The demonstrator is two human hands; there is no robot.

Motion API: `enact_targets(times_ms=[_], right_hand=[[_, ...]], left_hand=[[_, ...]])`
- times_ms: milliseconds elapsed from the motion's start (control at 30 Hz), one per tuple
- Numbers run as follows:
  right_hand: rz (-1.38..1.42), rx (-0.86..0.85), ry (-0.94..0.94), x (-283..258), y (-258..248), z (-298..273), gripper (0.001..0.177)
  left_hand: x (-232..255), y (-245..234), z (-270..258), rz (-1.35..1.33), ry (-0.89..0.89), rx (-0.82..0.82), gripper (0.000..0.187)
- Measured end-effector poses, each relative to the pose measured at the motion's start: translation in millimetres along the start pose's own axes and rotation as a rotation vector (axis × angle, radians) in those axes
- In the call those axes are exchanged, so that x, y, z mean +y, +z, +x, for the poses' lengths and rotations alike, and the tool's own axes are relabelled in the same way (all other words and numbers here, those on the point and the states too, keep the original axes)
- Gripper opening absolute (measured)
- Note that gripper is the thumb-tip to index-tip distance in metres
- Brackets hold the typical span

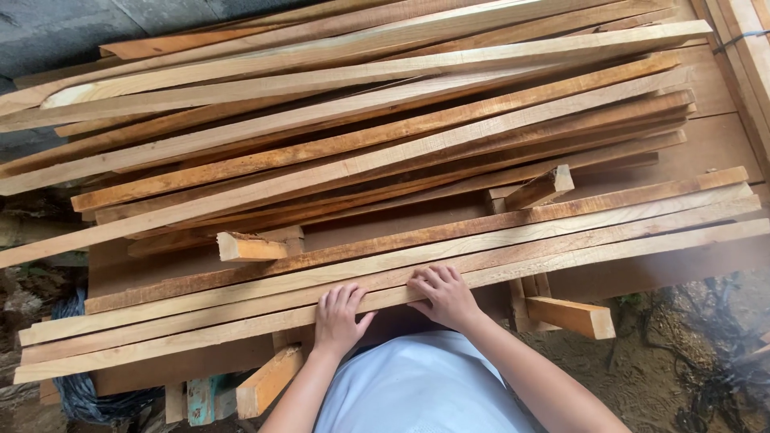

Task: The recorder is organizing and bundling thin wooden slats using black plastic ties.

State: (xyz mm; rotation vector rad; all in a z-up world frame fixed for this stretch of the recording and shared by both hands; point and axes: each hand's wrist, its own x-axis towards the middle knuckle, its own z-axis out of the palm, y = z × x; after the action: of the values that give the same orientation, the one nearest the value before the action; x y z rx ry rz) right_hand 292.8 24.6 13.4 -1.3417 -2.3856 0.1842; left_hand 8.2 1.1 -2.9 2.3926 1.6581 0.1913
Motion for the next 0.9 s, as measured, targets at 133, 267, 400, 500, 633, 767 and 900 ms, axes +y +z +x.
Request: enact_targets(times_ms=[133, 267, 400, 500, 633, 767, 900], right_hand=[[-0.153, -0.111, 0.09, 4, -5, 21, 0.087], [-0.117, -0.568, 0.142, 9, -24, 52, 0.128], [-0.098, -0.687, 0.12, 5, -43, 72, 0.127], [-0.112, -0.649, 0.097, 2, -46, 70, 0.131], [-0.096, -0.648, 0.153, 6, -28, 66, 0.135], [-0.118, -0.427, 0.473, 15, 8, 52, 0.11], [-0.136, -0.365, 0.587, 15, 8, 57, 0.102]], left_hand=[[12, -5, 21, 0.056, 0.031, 0.008, 0.091], [12, -2, 41, 0.16, 0.036, 0.017, 0.125], [14, -12, 51, 0.195, 0.034, -0.114, 0.132], [19, -26, 51, 0.142, 0.015, -0.205, 0.133], [18, -15, 60, 0.013, -0.176, -0.267, 0.106], [23, 2, 67, -0.031, -0.307, -0.201, 0.093], [25, 3, 75, 0.036, -0.309, -0.175, 0.088]])
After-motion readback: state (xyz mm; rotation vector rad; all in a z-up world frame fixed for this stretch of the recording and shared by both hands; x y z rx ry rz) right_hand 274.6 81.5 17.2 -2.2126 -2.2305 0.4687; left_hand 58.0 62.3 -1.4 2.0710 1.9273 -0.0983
